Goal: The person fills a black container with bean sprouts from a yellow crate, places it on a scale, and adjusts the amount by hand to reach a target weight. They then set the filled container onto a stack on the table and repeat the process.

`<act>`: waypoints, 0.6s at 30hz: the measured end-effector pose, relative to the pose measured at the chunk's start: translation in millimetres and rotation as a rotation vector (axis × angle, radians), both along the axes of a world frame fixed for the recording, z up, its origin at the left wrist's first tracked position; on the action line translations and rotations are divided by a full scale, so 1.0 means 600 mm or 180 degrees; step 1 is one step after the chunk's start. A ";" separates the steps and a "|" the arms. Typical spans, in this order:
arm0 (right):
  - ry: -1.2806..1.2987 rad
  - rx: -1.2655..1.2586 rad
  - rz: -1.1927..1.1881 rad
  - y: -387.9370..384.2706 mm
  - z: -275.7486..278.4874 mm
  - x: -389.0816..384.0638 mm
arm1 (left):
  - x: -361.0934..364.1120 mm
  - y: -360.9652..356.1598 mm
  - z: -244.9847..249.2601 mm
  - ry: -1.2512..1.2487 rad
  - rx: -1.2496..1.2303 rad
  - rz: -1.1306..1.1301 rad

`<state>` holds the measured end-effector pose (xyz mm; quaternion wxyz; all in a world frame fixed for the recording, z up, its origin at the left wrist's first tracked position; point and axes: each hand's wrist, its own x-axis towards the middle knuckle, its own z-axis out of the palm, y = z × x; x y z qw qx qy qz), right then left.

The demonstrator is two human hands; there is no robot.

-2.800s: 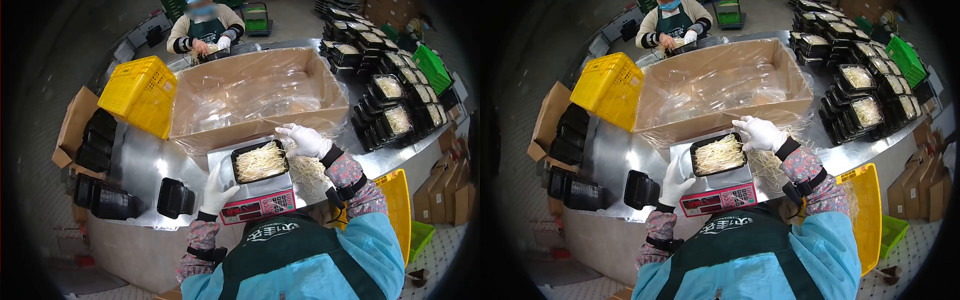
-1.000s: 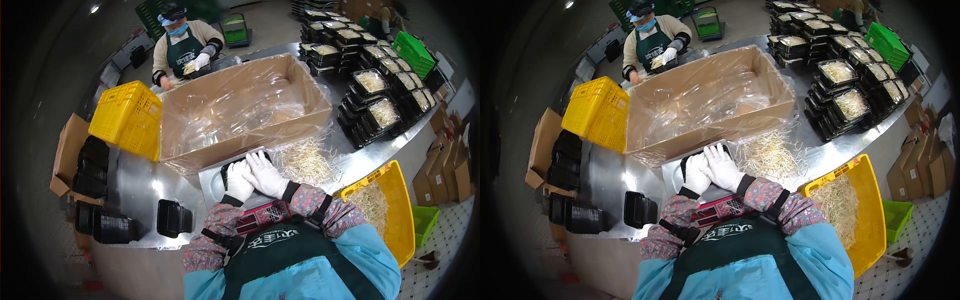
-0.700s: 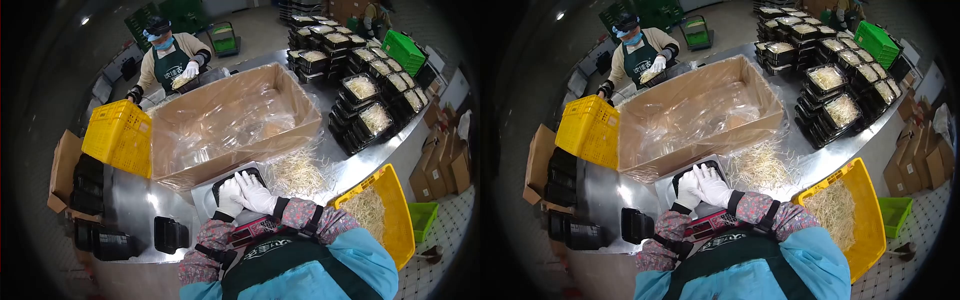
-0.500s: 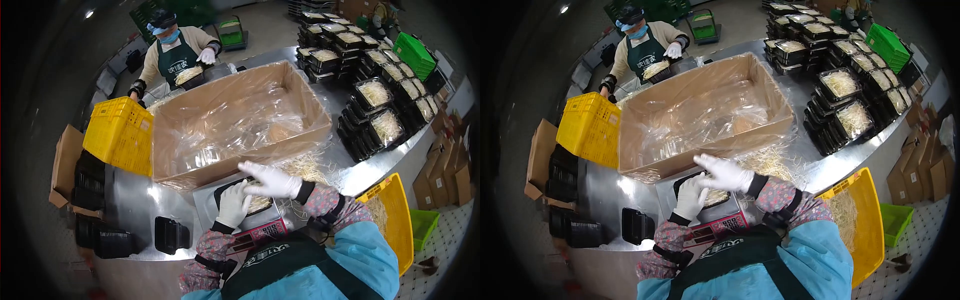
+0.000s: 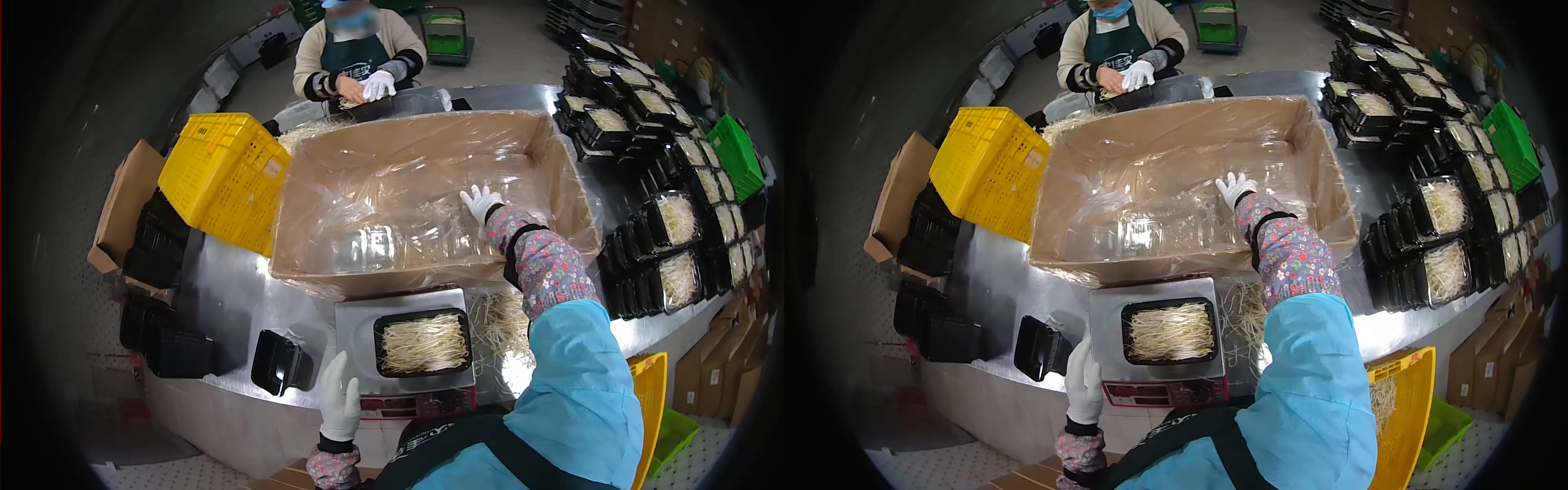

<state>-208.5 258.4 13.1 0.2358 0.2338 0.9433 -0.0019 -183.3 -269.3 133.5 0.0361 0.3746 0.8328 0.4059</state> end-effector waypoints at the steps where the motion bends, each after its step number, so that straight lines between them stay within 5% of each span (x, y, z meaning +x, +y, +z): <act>1: -0.0051 -0.0088 -0.0046 0.005 -0.009 -0.007 | 0.002 -0.015 -0.006 -0.0084 0.0045 0.0123; 5: 0.0696 0.0705 0.0721 0.041 -0.087 -0.021 | 0.014 -0.048 -0.026 -0.0331 0.0167 0.0516; 8: 0.0671 0.0567 0.1149 0.039 -0.057 0.000 | 0.019 -0.047 -0.037 -0.0353 0.0215 0.0558; 11: 0.1395 0.0439 0.0846 0.019 -0.029 0.023 | 0.016 -0.032 -0.040 -0.0220 0.0265 0.0368; 15: 0.0959 0.0092 0.0224 -0.022 0.050 0.059 | 0.020 -0.017 -0.038 -0.0255 0.0253 0.0199; 18: 0.0567 0.0173 -0.0042 -0.009 0.027 0.065 | 0.036 -0.026 -0.034 -0.0198 0.0200 0.0157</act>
